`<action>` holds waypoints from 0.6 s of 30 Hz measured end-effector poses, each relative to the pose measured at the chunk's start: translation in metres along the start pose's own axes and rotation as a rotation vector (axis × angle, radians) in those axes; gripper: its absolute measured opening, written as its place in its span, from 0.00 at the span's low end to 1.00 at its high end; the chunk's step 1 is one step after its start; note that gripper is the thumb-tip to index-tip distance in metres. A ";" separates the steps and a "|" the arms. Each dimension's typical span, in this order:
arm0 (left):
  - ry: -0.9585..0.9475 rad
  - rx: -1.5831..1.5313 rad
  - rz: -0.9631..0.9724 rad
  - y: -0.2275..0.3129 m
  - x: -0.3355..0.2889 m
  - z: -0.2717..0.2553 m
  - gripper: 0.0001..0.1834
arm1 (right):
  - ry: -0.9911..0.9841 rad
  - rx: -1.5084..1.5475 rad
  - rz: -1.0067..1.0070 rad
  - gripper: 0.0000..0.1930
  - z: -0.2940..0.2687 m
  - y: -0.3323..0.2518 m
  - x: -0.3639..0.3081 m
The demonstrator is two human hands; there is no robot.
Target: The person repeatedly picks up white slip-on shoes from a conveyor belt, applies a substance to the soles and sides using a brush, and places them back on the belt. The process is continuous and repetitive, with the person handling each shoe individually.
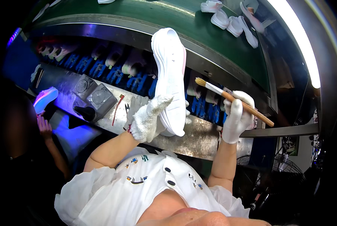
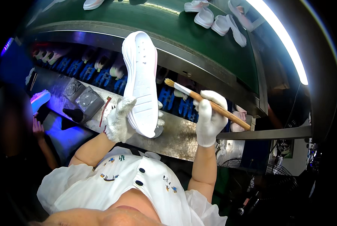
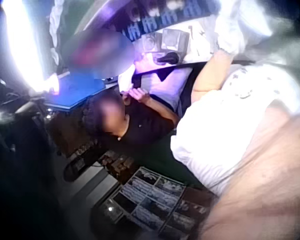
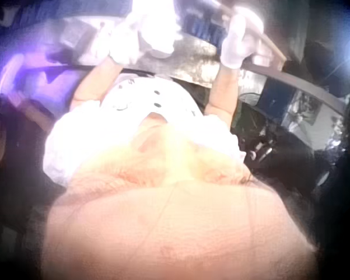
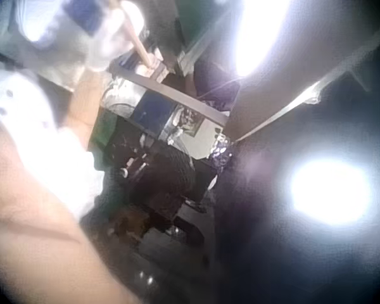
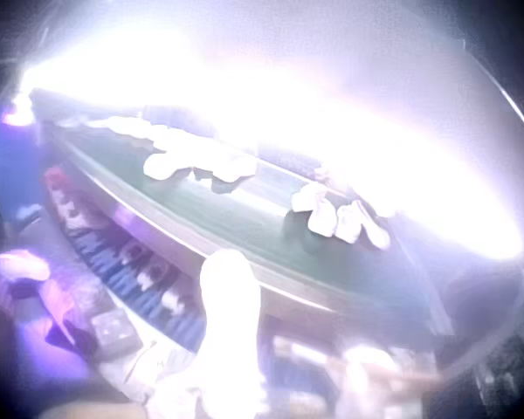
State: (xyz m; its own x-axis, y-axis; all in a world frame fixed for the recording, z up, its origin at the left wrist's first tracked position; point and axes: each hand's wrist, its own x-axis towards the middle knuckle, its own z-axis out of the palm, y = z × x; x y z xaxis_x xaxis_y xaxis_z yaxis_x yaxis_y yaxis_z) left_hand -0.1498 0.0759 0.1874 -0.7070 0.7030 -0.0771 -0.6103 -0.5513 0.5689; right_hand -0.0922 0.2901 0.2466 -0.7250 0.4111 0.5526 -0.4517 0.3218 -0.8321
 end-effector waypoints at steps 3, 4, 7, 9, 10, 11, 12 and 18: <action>0.021 0.009 -0.096 -0.002 -0.003 -0.001 0.41 | -0.059 -0.009 -0.005 0.09 0.015 0.000 0.007; 0.015 0.021 -0.080 -0.003 -0.004 -0.001 0.41 | -0.054 -0.075 -0.024 0.10 0.020 0.002 0.008; 0.049 0.097 -0.086 -0.004 -0.008 0.000 0.39 | -0.102 -0.086 -0.034 0.09 0.027 0.004 0.011; 0.051 0.093 -0.093 -0.005 -0.011 0.000 0.38 | -0.138 -0.146 -0.068 0.09 0.029 0.006 0.015; 0.030 0.089 -0.085 -0.006 -0.012 -0.001 0.38 | -0.152 -0.179 -0.086 0.09 0.030 0.007 0.017; 0.043 0.085 -0.105 -0.006 -0.013 -0.001 0.38 | -0.173 -0.222 -0.114 0.08 0.029 0.005 0.019; 0.029 0.076 -0.113 -0.006 -0.014 -0.002 0.37 | -0.190 -0.238 -0.108 0.08 0.029 0.004 0.021; 0.034 0.070 -0.144 -0.011 -0.020 -0.005 0.37 | -0.180 -0.305 -0.071 0.06 0.031 -0.007 0.036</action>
State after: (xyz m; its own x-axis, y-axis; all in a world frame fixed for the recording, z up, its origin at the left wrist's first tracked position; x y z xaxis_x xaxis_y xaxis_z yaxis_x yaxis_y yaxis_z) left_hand -0.1310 0.0661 0.1790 -0.6263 0.7563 -0.1889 -0.6807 -0.4125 0.6054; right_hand -0.1317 0.2763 0.2707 -0.7895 0.2305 0.5688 -0.3479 0.5955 -0.7241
